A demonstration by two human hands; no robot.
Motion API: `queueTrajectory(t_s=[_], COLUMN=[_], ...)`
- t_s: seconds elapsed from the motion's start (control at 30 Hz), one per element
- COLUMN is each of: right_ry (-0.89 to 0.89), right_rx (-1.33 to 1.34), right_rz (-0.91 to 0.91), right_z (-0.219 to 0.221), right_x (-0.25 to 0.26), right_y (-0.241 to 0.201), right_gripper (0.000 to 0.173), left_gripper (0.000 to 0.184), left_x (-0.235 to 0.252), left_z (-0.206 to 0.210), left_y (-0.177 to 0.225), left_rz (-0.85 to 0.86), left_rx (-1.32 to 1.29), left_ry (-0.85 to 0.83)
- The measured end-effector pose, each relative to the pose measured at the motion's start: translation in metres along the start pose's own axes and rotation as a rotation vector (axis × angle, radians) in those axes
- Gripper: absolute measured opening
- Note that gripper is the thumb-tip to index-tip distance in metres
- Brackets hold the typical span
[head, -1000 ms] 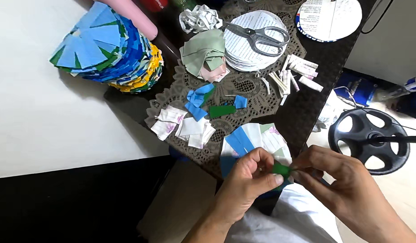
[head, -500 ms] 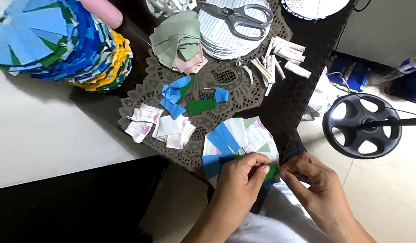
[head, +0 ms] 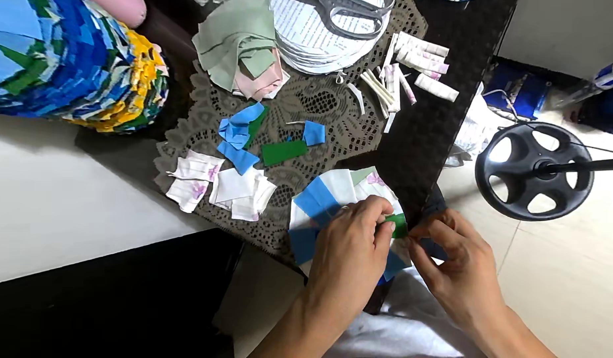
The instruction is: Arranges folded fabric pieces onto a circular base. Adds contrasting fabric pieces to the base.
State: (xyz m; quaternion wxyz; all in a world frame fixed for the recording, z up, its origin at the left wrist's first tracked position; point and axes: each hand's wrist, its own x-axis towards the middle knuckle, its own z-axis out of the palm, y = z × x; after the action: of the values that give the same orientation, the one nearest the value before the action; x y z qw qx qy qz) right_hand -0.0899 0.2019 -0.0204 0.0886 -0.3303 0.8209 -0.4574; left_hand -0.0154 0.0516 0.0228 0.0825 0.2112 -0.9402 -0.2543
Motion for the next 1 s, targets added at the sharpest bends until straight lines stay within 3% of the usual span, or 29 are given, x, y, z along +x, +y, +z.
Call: queueTrajectory(t_s=[0.63,0.77,1.0], right_ry=[0.019,0.025,0.031], right_rx=[-0.169,-0.048,0.121], right_rz=[-0.027,-0.017,-0.004], right_z=[-0.002,0.001,0.003], right_x=[0.005,0.003,0.001], right_y=[-0.004,0.003,0.007], right_gripper=[0.018,0.015,0.025], left_gripper=[0.012,0.011,0.01], left_x=[0.002,0.002,0.002], left_z=[0.005,0.006,0.005], left_y=[0.001,0.002,0.002], left_rz=[-0.025,-0.031,-0.048], left_rx=[0.077,0.081,0.07], left_ry=[0.02,0.03,0.023])
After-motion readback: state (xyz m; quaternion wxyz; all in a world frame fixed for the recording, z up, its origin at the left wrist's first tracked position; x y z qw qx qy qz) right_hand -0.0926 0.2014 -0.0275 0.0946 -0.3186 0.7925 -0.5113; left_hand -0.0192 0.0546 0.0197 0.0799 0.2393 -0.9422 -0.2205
